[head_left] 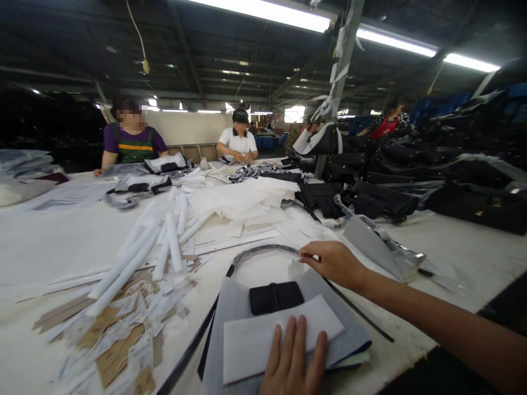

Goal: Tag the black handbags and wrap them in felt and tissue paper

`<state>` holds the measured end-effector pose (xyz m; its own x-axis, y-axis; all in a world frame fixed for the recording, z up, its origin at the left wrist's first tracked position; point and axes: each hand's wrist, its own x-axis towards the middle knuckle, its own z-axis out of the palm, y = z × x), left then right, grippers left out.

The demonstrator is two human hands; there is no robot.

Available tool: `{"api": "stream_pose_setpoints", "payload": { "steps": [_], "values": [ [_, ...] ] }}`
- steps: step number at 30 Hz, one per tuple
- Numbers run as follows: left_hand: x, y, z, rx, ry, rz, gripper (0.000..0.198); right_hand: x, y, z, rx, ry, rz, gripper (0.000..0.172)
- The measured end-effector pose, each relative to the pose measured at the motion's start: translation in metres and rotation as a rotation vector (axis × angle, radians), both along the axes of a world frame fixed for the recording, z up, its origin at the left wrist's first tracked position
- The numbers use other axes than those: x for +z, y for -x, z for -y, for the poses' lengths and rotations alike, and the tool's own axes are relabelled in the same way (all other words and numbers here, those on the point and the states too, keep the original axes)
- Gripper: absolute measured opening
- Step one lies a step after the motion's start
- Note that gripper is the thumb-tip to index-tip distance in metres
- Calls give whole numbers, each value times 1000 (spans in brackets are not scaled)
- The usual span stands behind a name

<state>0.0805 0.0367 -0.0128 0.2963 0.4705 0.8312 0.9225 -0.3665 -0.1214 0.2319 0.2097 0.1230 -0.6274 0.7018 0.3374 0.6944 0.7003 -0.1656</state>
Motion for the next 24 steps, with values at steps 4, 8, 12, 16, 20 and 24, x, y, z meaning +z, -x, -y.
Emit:
{"api": "stream_pose_setpoints", "payload": {
  "steps": [4,8,12,16,20,24],
  "values": [
    [1,1,1,-1,13,-21,39,2,-6,9,23,-40,5,6],
    [1,3,2,2,23,-41,41,-2,-13,32,49,-92,38,7],
    [3,3,3,1,51,-60,41,-10,-23,62,50,-113,103,10],
    [10,9,5,-5,122,-106,42,-19,-32,84,38,-132,146,11],
    [22,17,6,-46,163,-194,43,-24,-39,98,62,-130,108,17],
    [28,19,7,-58,191,-156,43,-29,-44,112,97,-183,41,25]
  ]
}}
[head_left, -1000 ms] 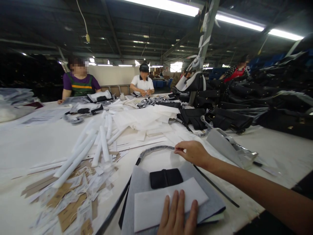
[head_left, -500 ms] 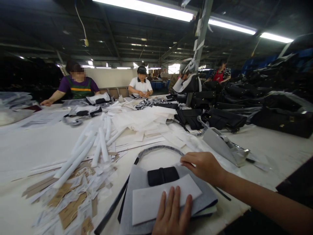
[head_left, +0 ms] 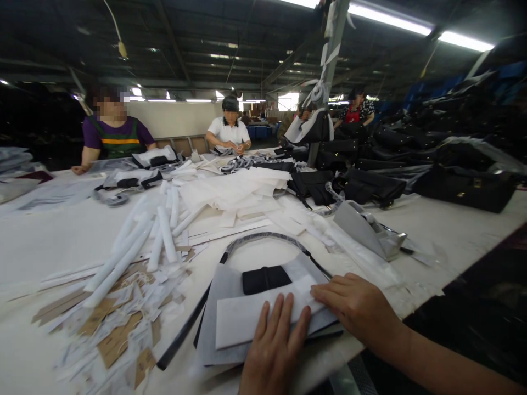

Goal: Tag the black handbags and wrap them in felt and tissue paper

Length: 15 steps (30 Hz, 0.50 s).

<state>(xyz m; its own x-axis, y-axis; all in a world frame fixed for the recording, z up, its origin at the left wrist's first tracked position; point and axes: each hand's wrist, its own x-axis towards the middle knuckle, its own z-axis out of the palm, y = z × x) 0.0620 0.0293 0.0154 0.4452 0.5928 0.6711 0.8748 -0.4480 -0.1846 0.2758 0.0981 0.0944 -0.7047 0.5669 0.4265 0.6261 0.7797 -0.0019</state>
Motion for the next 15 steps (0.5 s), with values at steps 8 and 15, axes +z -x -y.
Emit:
{"api": "stream_pose_setpoints", "payload": {
  "steps": [8,15],
  "values": [
    [2,-5,5,14,69,60,43,-1,-3,27,42,-91,-21,40],
    [8,-7,5,22,73,11,45,-7,-6,40,33,-112,-81,41]
  ]
}}
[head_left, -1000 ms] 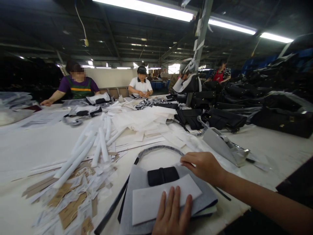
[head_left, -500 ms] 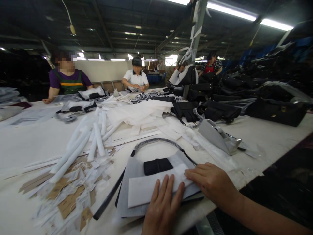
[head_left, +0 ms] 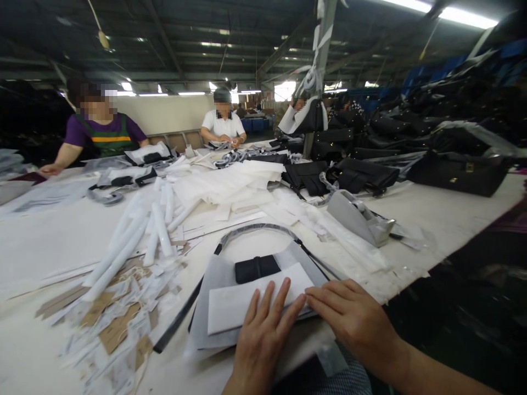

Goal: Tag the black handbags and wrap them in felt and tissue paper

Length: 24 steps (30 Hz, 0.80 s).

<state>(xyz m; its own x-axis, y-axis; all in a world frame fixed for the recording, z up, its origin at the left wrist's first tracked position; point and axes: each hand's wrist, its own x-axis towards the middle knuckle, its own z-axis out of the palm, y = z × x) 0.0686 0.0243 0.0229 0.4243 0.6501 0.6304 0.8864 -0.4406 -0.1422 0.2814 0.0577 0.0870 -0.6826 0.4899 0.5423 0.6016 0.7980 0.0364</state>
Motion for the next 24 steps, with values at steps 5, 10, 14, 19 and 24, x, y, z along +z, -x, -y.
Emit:
{"api": "stream_pose_setpoints", "payload": {
  "steps": [5,10,14,19,24],
  "values": [
    [-3,-5,1,7,-43,-21,41,-6,0,7,3,-7,-25,39],
    [-5,-8,2,4,-71,-10,39,7,-2,2,30,163,-16,28],
    [-6,-8,2,5,-66,-61,39,22,11,-37,89,214,-6,22],
    [-4,-8,0,0,-85,-76,38,5,39,-99,202,305,155,35],
    [-5,-9,-4,-48,-96,-4,35,-24,42,-115,144,387,303,36]
  ]
}}
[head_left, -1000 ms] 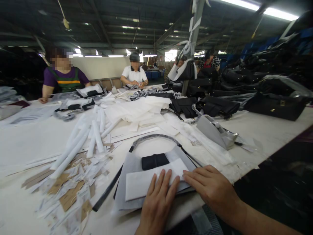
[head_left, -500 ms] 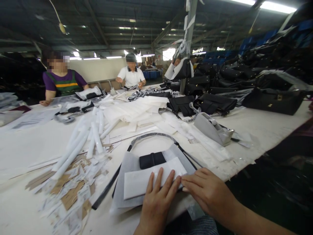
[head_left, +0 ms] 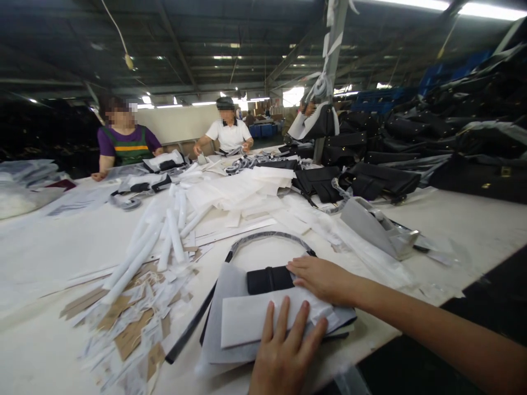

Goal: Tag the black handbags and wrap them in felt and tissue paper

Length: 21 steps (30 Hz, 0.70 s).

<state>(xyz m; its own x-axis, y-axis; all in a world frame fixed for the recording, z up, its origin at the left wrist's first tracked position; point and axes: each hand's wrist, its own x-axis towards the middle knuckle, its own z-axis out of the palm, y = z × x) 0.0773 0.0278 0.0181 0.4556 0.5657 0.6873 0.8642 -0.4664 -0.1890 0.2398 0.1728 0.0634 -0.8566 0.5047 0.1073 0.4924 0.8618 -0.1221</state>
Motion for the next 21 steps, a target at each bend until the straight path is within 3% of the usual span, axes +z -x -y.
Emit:
{"api": "stream_pose_setpoints", "payload": {
  "steps": [8,16,19,21],
  "values": [
    [-7,1,-3,-51,-20,94,34,-13,6,6,-102,-118,84,27],
    [-4,6,0,-50,15,17,36,-2,10,3,-89,-59,49,19],
    [-3,6,0,-54,16,25,36,7,-1,8,-61,-20,-6,20],
    [-4,6,1,-45,23,19,35,14,-18,21,-99,3,-159,23]
  ]
}}
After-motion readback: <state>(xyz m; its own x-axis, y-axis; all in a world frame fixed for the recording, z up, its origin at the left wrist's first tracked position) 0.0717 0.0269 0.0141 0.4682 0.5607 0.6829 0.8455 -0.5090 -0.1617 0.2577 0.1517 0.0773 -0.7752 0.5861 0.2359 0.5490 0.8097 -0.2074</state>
